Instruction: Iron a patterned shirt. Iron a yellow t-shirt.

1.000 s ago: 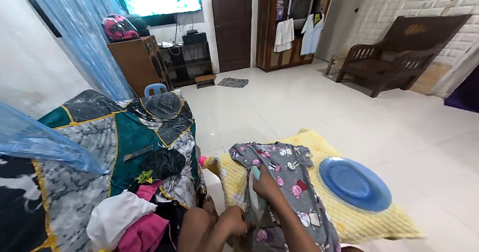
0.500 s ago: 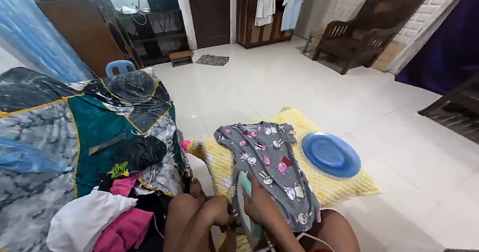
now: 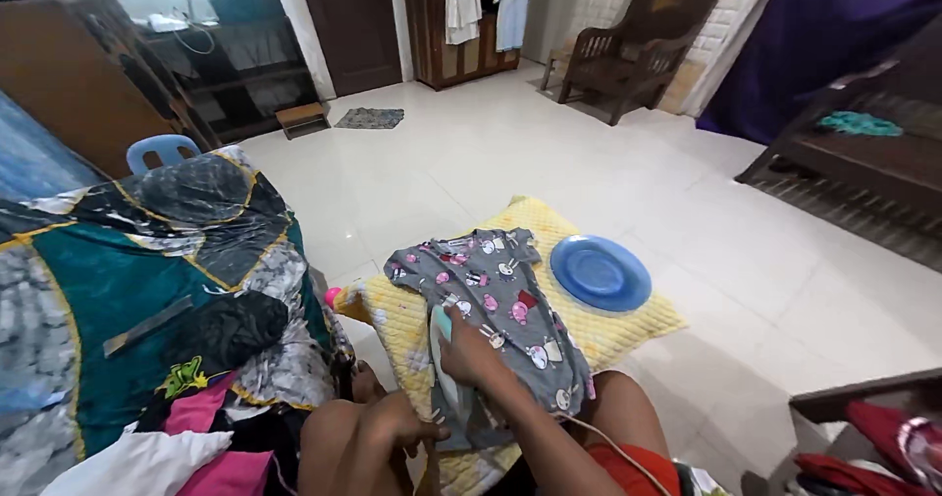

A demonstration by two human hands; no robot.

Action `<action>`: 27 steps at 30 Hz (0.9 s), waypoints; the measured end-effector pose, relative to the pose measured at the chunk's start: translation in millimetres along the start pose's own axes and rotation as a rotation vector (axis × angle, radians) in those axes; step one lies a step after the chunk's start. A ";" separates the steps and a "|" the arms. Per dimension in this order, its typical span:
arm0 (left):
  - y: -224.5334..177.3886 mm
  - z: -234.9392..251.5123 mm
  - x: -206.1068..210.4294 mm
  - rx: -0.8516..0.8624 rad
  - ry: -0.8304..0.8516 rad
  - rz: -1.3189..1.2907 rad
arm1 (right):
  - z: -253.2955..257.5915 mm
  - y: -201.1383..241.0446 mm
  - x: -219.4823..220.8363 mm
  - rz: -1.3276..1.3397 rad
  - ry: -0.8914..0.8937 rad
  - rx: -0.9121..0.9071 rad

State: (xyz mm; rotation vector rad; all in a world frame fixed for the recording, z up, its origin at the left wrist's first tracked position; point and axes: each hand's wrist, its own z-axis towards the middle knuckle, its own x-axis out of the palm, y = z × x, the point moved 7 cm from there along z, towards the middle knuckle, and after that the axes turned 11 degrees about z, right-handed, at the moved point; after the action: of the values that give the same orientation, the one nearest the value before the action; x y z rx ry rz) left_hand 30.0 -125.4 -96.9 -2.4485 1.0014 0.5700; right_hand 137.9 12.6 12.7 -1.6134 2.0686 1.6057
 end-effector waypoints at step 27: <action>0.6 9.0 6.6 0.131 0.042 0.058 | 34.2 -93.7 -157.5 0.011 -0.349 0.173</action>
State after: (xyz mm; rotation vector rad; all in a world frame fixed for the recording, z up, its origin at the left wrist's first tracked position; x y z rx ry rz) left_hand 32.0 -124.7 -107.9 -2.3316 1.0943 0.4578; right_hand 260.5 152.2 27.9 -1.1728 1.9703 1.5315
